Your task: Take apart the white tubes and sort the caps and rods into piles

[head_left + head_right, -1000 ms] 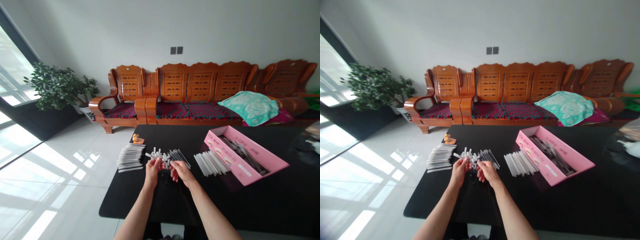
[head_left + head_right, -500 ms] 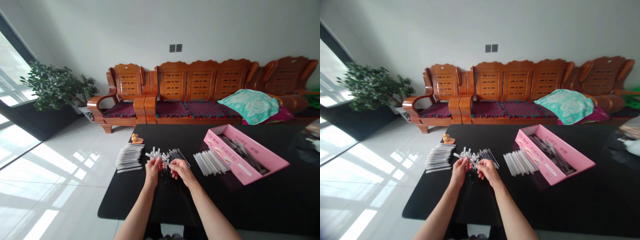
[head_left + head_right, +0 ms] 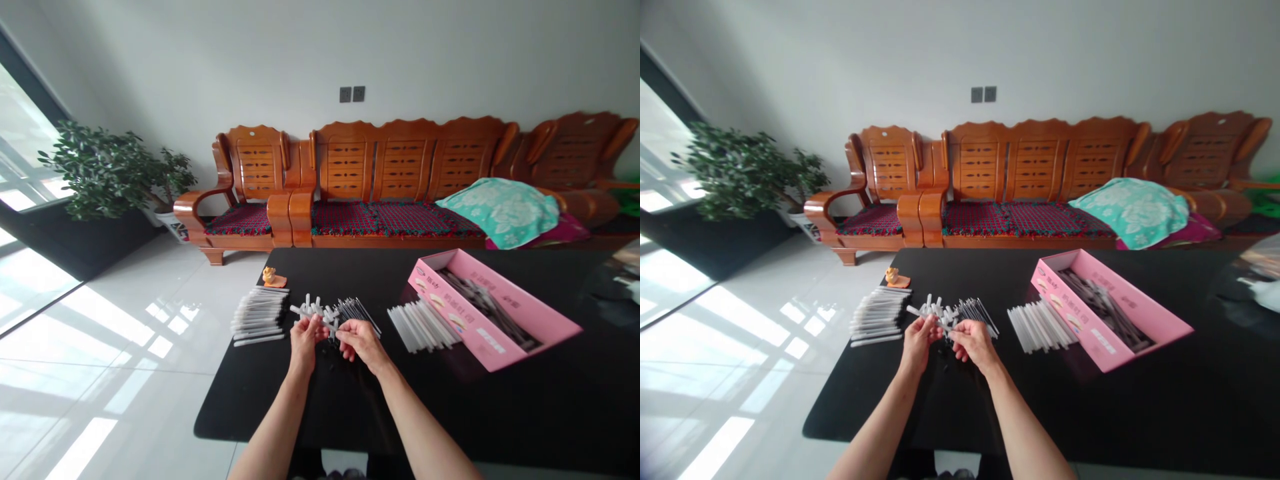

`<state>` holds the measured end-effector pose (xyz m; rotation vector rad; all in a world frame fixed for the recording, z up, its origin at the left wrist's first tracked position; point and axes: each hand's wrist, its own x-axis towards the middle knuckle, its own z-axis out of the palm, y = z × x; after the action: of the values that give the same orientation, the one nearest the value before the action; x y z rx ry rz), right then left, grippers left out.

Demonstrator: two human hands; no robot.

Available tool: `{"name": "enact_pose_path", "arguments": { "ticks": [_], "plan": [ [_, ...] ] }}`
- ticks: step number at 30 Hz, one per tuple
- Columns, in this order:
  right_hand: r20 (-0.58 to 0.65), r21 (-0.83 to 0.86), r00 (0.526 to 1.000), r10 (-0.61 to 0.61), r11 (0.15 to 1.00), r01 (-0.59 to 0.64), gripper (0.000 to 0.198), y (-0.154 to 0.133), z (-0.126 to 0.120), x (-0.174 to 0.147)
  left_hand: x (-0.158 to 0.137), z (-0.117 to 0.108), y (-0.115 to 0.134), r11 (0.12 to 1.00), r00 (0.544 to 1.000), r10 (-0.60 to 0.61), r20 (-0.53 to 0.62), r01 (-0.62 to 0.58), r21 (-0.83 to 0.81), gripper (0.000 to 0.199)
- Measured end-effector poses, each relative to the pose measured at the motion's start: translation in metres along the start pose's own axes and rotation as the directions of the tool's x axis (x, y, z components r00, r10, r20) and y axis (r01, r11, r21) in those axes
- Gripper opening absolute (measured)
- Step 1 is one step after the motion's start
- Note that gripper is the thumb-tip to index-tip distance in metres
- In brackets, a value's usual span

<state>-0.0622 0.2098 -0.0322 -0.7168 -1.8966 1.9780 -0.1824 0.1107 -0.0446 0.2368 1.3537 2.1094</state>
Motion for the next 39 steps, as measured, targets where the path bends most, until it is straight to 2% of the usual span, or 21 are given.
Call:
{"name": "enact_pose_path", "arguments": {
  "ticks": [4, 8, 14, 18, 21, 23, 26, 28, 31, 34, 36, 39],
  "plan": [
    [0.043, 0.019, 0.998, 0.039, 0.999, -0.040, 0.047, 0.003, 0.000, -0.001, 0.001, -0.001, -0.001, 1.000, 0.999, 0.018, 0.027, -0.018, 0.006, 0.039],
    [0.004, 0.025, 1.000, 0.007, 1.000, -0.007, 0.038, 0.003, 0.000, -0.002, -0.001, -0.001, 0.000, 1.000, 0.999, 0.003, 0.036, -0.004, 0.009, 0.039],
    [0.020, 0.012, 0.999, 0.035, 0.999, -0.035, 0.041, 0.000, 0.000, -0.002, -0.001, -0.002, -0.001, 1.000, 0.999, 0.013, 0.037, -0.013, -0.003, 0.039],
    [-0.024, -0.043, 1.000, 0.014, 0.999, -0.015, 0.032, 0.001, -0.008, -0.003, 0.006, -0.007, 0.002, 0.998, 0.999, 0.018, -0.046, -0.021, -0.055, 0.041],
    [-0.153, -0.175, 0.988, 0.007, 0.984, -0.034, 0.027, 0.004, -0.017, 0.000, 0.011, -0.011, 0.005, 0.995, 0.993, 0.020, -0.120, -0.032, -0.094, 0.044],
    [-0.243, -0.350, 0.968, -0.065, 0.936, -0.025, 0.024, 0.006, -0.019, 0.003, 0.012, -0.012, 0.004, 0.994, 0.991, 0.011, -0.137, -0.026, -0.108, 0.046],
    [-0.267, -0.590, 0.941, -0.208, 0.807, 0.011, 0.023, 0.008, -0.017, 0.008, 0.011, -0.011, 0.001, 0.993, 0.992, 0.001, -0.126, -0.016, -0.115, 0.045],
    [-0.260, -0.652, 0.930, -0.260, 0.757, 0.030, 0.024, 0.006, -0.013, 0.009, 0.009, -0.009, -0.001, 0.994, 0.994, 0.001, -0.107, -0.013, -0.113, 0.044],
    [-0.205, -0.622, 0.936, -0.285, 0.777, 0.100, 0.034, -0.001, -0.006, 0.007, 0.006, -0.006, -0.001, 0.995, 0.997, -0.011, -0.072, 0.004, -0.096, 0.044],
    [-0.079, -0.470, 0.972, -0.223, 0.868, 0.162, 0.038, -0.007, 0.000, 0.003, 0.002, -0.003, -0.001, 0.997, 0.999, -0.037, -0.019, 0.036, -0.068, 0.044],
    [-0.021, -0.369, 0.986, -0.168, 0.917, 0.148, 0.035, -0.007, 0.002, 0.001, 0.000, -0.002, -0.001, 0.997, 0.999, -0.050, 0.020, 0.051, -0.056, 0.042],
    [-0.010, -0.255, 0.997, -0.074, 0.964, 0.069, 0.034, -0.003, 0.001, -0.003, 0.000, -0.003, -0.001, 0.998, 0.997, -0.049, 0.061, 0.052, -0.048, 0.038]
  ]
}}
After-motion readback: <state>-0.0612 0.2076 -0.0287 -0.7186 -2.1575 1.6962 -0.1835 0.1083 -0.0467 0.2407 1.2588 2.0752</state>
